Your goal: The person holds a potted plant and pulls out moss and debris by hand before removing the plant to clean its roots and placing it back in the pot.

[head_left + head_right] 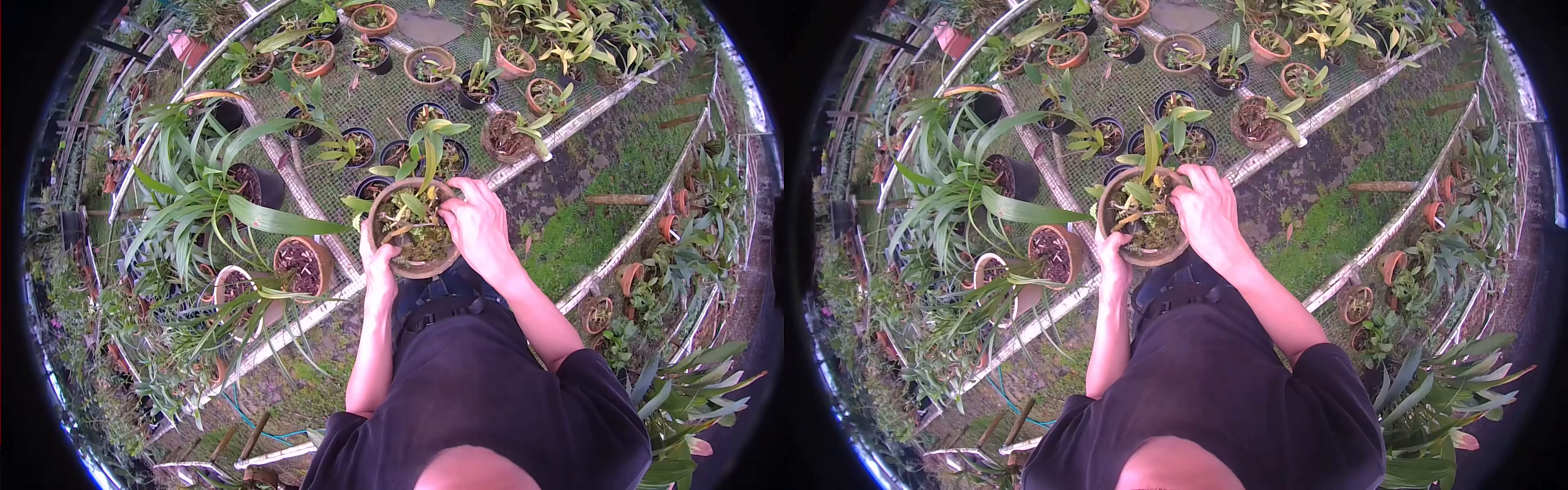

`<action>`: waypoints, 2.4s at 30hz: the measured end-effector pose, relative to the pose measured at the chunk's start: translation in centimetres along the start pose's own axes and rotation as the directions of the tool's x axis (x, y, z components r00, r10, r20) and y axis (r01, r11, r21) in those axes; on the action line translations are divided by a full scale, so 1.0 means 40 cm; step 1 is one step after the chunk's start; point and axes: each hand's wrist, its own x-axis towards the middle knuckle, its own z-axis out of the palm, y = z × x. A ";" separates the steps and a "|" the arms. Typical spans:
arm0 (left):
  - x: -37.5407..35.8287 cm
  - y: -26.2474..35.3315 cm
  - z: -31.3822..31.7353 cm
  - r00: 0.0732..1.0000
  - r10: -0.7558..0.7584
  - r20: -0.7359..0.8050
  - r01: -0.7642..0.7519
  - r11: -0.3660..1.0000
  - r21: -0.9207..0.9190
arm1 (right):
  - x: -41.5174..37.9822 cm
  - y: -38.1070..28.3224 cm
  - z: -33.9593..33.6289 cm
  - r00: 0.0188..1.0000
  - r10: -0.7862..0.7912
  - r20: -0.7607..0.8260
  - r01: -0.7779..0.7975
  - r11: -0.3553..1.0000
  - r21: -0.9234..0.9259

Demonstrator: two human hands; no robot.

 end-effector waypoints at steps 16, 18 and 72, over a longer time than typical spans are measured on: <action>0.003 -0.038 -0.057 0.974 -0.186 -0.129 0.134 0.932 -0.336 | -0.030 0.088 -0.139 0.992 0.107 -0.068 -0.117 0.977 -0.178; 0.009 -0.039 -0.057 0.978 -0.178 -0.104 0.137 0.938 -0.318 | -0.018 0.064 -0.154 0.990 0.123 -0.064 -0.126 0.991 -0.044; 0.007 -0.029 -0.015 0.998 -0.025 0.056 0.030 0.997 -0.076 | -0.019 -0.026 -0.012 0.958 0.234 0.165 -0.252 0.962 0.101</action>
